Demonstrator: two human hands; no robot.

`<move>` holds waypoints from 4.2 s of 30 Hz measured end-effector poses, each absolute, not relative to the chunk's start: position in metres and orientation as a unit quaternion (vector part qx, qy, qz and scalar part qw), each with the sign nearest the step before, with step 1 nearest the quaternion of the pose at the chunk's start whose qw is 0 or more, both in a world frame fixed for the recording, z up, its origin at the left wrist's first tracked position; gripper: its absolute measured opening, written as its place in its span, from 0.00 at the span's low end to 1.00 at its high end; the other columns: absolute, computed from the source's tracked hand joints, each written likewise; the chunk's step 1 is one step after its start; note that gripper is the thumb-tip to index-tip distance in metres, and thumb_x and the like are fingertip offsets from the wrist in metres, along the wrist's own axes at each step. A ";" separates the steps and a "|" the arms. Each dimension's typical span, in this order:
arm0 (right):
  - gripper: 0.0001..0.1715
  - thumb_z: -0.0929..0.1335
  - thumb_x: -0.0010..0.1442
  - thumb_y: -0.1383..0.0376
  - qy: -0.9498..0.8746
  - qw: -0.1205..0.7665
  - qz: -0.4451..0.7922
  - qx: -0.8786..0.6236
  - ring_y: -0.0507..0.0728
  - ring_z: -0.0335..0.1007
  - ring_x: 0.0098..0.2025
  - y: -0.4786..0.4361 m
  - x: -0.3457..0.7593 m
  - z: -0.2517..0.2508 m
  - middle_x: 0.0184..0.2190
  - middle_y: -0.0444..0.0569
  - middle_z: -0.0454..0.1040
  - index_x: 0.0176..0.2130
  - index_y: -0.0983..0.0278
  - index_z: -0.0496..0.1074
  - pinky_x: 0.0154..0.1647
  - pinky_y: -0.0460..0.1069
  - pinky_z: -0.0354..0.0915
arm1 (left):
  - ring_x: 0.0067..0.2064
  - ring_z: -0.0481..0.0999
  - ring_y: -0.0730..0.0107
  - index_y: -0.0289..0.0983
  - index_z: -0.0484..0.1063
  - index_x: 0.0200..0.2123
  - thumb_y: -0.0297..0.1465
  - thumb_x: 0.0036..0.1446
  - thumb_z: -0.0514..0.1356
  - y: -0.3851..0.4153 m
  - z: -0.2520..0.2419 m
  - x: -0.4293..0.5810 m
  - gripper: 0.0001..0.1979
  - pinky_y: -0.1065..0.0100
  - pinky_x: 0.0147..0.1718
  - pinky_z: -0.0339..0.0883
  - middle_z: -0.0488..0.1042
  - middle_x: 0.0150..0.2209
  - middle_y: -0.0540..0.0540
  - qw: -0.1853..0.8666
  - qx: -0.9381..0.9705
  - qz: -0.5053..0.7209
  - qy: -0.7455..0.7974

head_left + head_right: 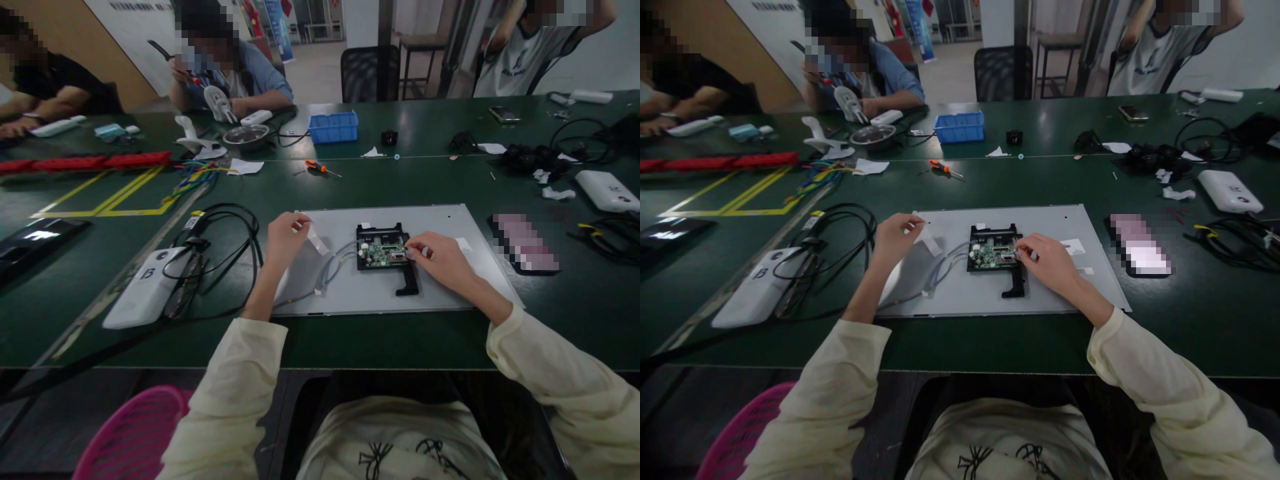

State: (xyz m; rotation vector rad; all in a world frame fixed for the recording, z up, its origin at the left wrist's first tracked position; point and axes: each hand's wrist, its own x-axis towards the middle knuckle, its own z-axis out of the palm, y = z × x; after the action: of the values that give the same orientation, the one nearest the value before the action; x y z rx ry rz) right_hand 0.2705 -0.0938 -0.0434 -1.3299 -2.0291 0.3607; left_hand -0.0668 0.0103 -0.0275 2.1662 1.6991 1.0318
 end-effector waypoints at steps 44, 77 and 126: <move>0.28 0.61 0.56 0.70 -0.470 0.310 0.004 -0.826 0.61 0.71 0.51 -0.133 0.450 -0.050 0.55 0.57 0.72 0.56 0.62 0.57 0.51 0.53 0.60 | 0.26 0.67 0.79 0.36 0.76 0.32 0.33 0.45 0.67 -0.017 -0.006 -0.056 0.10 0.77 0.25 0.60 0.73 0.29 0.50 0.444 0.550 0.511 0.489; 0.25 0.58 0.65 0.68 -0.824 0.262 0.077 -0.496 0.58 0.52 0.67 -0.156 0.269 -0.016 0.62 0.54 0.64 0.61 0.65 0.61 0.66 0.60 0.54 | 0.50 0.70 0.57 0.38 0.72 0.42 0.29 0.59 0.54 -0.074 -0.021 -0.038 0.10 0.56 0.54 0.62 0.71 0.46 0.41 0.054 0.834 0.222 0.502; 0.37 0.63 0.62 0.65 -0.862 0.237 0.154 -0.420 0.63 0.54 0.66 -0.170 0.139 -0.046 0.65 0.59 0.59 0.67 0.66 0.50 0.65 0.63 0.56 | 0.64 0.62 0.60 0.41 0.43 0.68 0.33 0.64 0.51 -0.109 -0.042 -0.036 0.31 0.54 0.61 0.57 0.61 0.64 0.40 0.179 0.773 0.265 0.548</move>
State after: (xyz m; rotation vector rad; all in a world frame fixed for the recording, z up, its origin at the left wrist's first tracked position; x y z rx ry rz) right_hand 0.1394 -0.1697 -0.0462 -1.1515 -2.3644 0.4224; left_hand -0.0361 -0.1087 -0.0418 2.1843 1.5502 0.7492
